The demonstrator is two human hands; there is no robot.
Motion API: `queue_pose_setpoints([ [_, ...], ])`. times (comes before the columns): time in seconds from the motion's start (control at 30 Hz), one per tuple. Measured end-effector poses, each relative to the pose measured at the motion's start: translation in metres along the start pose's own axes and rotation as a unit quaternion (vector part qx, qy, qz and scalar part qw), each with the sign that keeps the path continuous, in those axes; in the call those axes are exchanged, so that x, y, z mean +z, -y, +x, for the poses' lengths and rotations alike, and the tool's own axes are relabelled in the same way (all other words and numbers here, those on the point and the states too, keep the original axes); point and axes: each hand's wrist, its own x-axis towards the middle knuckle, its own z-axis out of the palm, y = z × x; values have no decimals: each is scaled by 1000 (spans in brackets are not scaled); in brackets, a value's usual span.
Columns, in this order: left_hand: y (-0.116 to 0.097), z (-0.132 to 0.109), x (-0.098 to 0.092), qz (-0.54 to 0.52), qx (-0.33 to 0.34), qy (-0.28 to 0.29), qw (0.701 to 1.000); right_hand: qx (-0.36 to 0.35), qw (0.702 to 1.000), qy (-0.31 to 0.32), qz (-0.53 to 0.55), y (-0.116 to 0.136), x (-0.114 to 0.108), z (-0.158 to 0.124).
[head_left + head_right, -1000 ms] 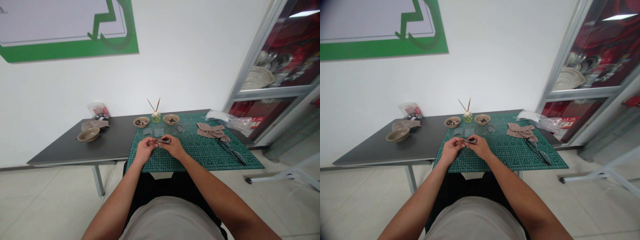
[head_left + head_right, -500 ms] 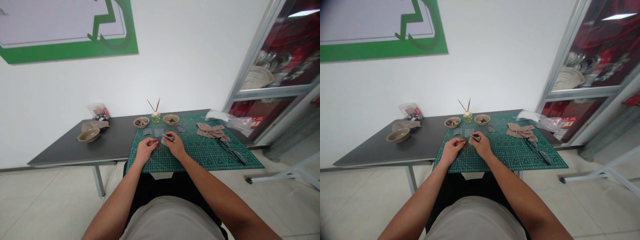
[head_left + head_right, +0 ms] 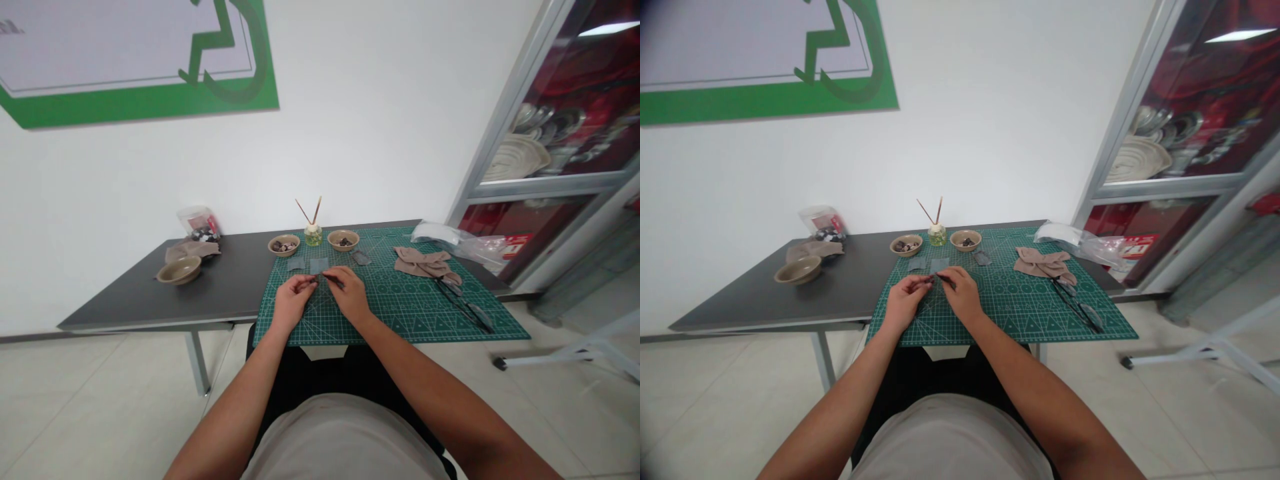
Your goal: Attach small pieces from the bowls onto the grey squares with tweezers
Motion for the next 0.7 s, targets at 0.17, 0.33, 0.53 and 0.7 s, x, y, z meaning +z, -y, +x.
queue_pose_setpoints([
  [0.17, 1, -1, -1, 52, 9, -11, 999, -45, 997, 21, -58, -2, 2, -3],
  [0.33, 0, -1, 0, 34, -1, 8, 999, -79, 990, 68, -95, -1, 5, -5],
  [0.53, -5, -3, 1, 54, 4, 5, 998, -139, 976, 76, -148, -1, 8, -7],
  [0.7, -6, -5, 1, 89, 22, 4, 996, -176, 956, 116, -205, -3, 8, -9],
])
